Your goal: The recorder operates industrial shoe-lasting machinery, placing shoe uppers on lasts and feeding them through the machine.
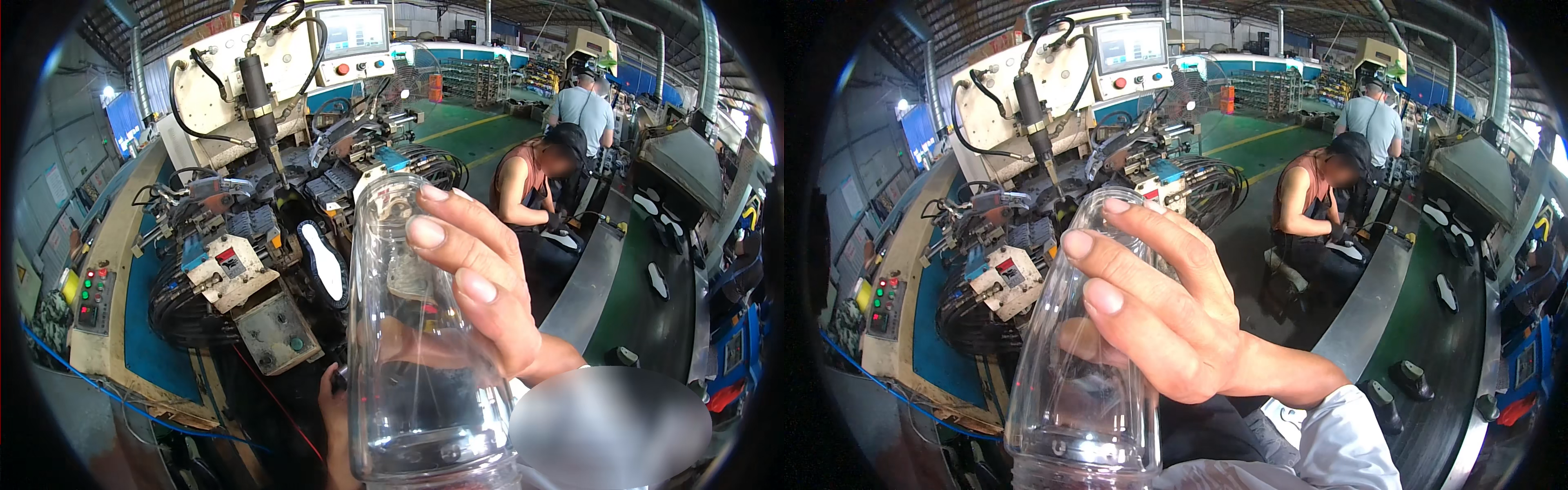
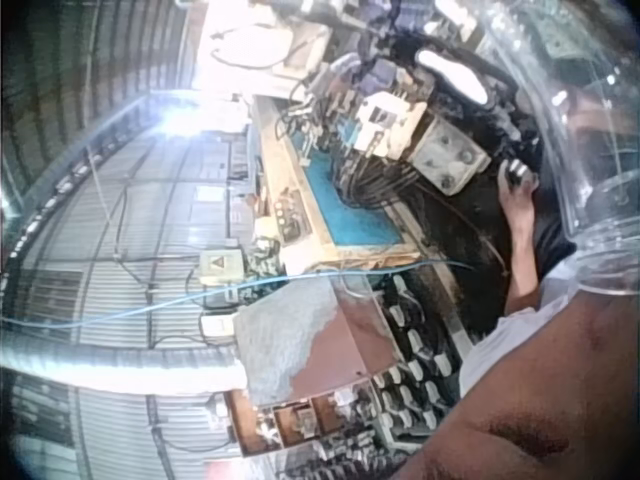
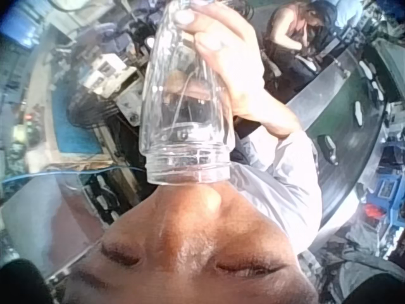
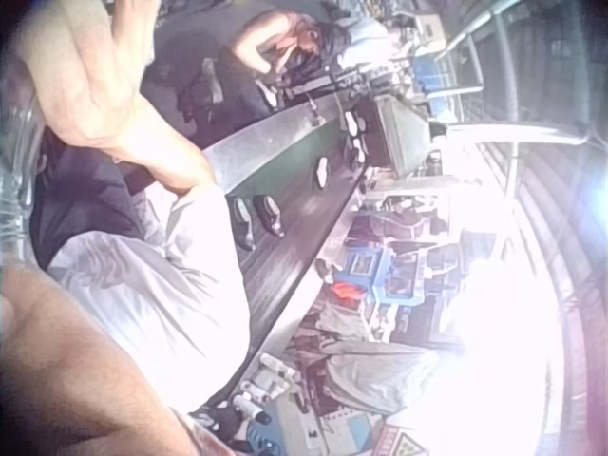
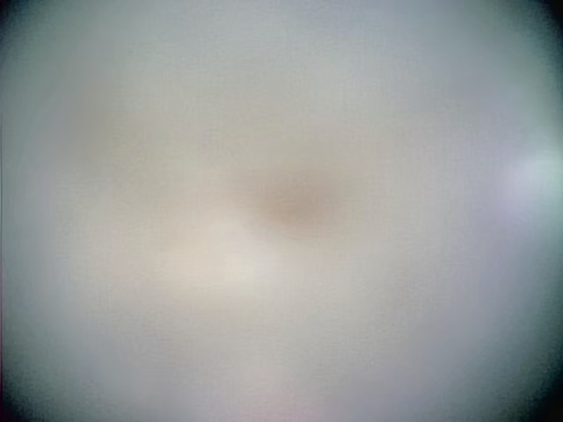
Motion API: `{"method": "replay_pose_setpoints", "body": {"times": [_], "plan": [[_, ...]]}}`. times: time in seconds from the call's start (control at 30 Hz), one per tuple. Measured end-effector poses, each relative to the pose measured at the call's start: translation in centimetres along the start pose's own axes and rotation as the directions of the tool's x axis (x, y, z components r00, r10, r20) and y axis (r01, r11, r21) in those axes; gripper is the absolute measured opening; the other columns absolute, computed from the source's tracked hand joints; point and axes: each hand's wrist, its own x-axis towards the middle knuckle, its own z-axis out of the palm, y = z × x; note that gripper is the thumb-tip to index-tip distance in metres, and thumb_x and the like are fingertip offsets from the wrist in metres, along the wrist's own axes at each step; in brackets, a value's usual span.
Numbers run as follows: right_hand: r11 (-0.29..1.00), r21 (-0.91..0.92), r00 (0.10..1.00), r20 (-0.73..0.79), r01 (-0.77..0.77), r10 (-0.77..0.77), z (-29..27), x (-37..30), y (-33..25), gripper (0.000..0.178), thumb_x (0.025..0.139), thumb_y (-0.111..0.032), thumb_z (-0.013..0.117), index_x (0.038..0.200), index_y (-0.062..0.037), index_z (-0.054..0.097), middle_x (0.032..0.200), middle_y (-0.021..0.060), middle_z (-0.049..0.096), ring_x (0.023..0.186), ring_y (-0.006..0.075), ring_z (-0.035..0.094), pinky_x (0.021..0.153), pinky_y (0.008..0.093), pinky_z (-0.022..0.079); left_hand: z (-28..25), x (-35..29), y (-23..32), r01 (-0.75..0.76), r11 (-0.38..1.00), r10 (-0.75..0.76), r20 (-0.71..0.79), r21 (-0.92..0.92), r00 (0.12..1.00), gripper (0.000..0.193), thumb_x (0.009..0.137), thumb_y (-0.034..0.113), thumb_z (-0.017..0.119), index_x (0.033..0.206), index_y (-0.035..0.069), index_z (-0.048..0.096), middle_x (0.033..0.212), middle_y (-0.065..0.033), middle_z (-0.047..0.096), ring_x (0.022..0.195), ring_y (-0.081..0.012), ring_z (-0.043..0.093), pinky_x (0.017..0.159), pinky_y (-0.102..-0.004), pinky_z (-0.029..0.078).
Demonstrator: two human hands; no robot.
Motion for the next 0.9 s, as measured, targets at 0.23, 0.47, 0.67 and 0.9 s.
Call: {"method": "replay_pose_setpoints", "body": {"times": [0.23,0.47,0.67,0.9], "plan": [[0.999,-0.028,0.997,0.074,-0.036,0.038,-1.0,1.8,-0.9,0.059,0.090,-0.020,0.090,0.129,0.0044,0.054,0.125,0.0271,0.076,0.110,0.0485,0.074,0.090,0.0588,0.063,-0.2,-0.1,0.1,-0.013,0.999,0.012,0.025,0.050,1.000,0.069,0.094,-0.004,0.081,0.155,0.000,0.048,0.132,-0.0161,0.068,0.109,-0.0215,0.072,0.093,-0.0357,0.063],[1.000,0.005,1.000,0.021,-0.004,0.004,-0.3,0.4,-0.2,0.056,0.091,-0.019,0.088,0.129,0.0042,0.054,0.124,0.0272,0.077,0.109,0.0484,0.074,0.090,0.0589,0.063,0.7,-0.4,1.0,0.017,0.997,-0.014,0.039,-0.079,0.999,0.069,0.096,-0.003,0.080,0.156,0.000,0.046,0.133,-0.0173,0.068,0.108,-0.0226,0.074,0.091,-0.0355,0.064],[1.000,-0.012,0.999,-0.031,0.009,-0.009,0.3,0.5,-0.4,0.056,0.091,-0.018,0.088,0.129,0.0042,0.054,0.123,0.0267,0.077,0.108,0.0482,0.074,0.089,0.0585,0.064,0.6,-0.5,1.4,0.057,0.994,-0.056,0.012,-0.091,0.998,0.067,0.098,-0.002,0.079,0.155,-0.002,0.046,0.132,-0.0177,0.068,0.107,-0.0223,0.075,0.087,-0.0348,0.066],[1.000,-0.014,0.999,-0.038,0.020,-0.021,0.2,0.5,-0.1,0.051,0.089,-0.007,0.082,0.129,0.0040,0.054,0.121,0.0259,0.078,0.107,0.0477,0.075,0.089,0.0576,0.064,0.7,-0.5,1.2,0.059,0.995,-0.059,0.002,-0.082,0.998,0.065,0.099,0.001,0.078,0.155,-0.002,0.045,0.130,-0.0187,0.070,0.104,-0.0227,0.076,0.086,-0.0346,0.065]]}}
